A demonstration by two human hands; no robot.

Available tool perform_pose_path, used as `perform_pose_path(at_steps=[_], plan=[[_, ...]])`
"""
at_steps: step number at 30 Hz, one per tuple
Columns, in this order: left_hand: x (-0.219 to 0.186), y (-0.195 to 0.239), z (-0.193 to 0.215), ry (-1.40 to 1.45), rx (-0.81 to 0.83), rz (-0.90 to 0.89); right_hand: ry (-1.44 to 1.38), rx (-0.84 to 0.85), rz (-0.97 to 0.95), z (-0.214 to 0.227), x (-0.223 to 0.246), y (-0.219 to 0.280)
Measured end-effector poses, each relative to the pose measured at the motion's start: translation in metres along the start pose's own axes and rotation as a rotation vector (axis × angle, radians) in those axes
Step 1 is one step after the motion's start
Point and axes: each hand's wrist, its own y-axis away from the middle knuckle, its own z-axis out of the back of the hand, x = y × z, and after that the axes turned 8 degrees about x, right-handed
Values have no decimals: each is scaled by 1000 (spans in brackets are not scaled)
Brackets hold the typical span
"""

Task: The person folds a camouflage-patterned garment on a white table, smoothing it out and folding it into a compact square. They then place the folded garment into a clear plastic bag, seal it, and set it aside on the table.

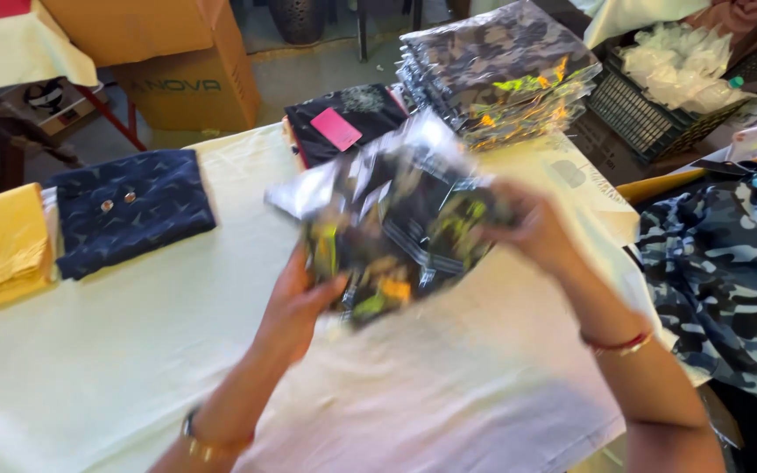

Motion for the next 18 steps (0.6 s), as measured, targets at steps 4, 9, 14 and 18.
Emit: perform_pose_path(at_steps=[4, 9, 14, 18], plan=[[-58, -121, -58, 0, 256, -329, 18, -261, 173, 87, 83, -45], [-83, -288, -112, 77, 311, -375, -414, -546, 287, 208, 35, -122], [13, -439, -92, -255, -117, -256, -127, -875, -41, 262, -116, -185], [30, -430, -87, -208, -161, -218, -218, -877, -80, 253, -141, -188]])
